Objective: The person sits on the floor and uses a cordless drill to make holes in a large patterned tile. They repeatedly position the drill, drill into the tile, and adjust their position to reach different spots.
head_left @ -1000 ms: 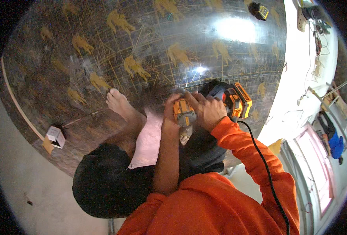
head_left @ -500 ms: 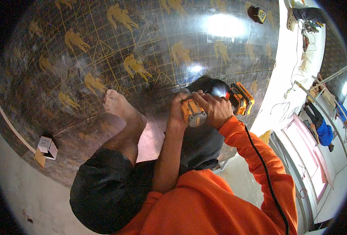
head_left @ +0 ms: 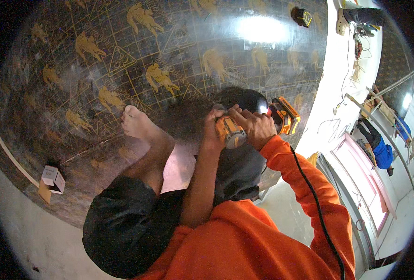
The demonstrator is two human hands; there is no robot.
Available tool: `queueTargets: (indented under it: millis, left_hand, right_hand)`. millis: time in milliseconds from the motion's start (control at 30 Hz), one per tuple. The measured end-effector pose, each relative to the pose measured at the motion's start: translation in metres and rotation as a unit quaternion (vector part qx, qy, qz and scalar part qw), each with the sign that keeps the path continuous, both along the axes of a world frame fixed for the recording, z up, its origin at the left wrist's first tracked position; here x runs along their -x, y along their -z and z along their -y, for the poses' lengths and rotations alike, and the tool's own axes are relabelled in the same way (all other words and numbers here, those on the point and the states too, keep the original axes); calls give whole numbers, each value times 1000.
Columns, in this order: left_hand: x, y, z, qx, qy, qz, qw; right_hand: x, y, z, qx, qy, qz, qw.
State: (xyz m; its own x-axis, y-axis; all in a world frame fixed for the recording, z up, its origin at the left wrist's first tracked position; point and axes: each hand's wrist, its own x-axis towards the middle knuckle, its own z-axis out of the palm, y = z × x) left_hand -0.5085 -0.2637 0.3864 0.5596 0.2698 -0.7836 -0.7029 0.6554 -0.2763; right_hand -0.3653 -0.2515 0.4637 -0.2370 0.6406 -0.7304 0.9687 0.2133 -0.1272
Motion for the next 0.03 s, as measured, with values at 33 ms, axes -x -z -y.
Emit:
queueTargets:
  millis: [33]
  left_hand:
    - [-1,1,0,14,26,-24,999]
  right_hand:
    - [-2,0,3,-8,2,-10,1000]
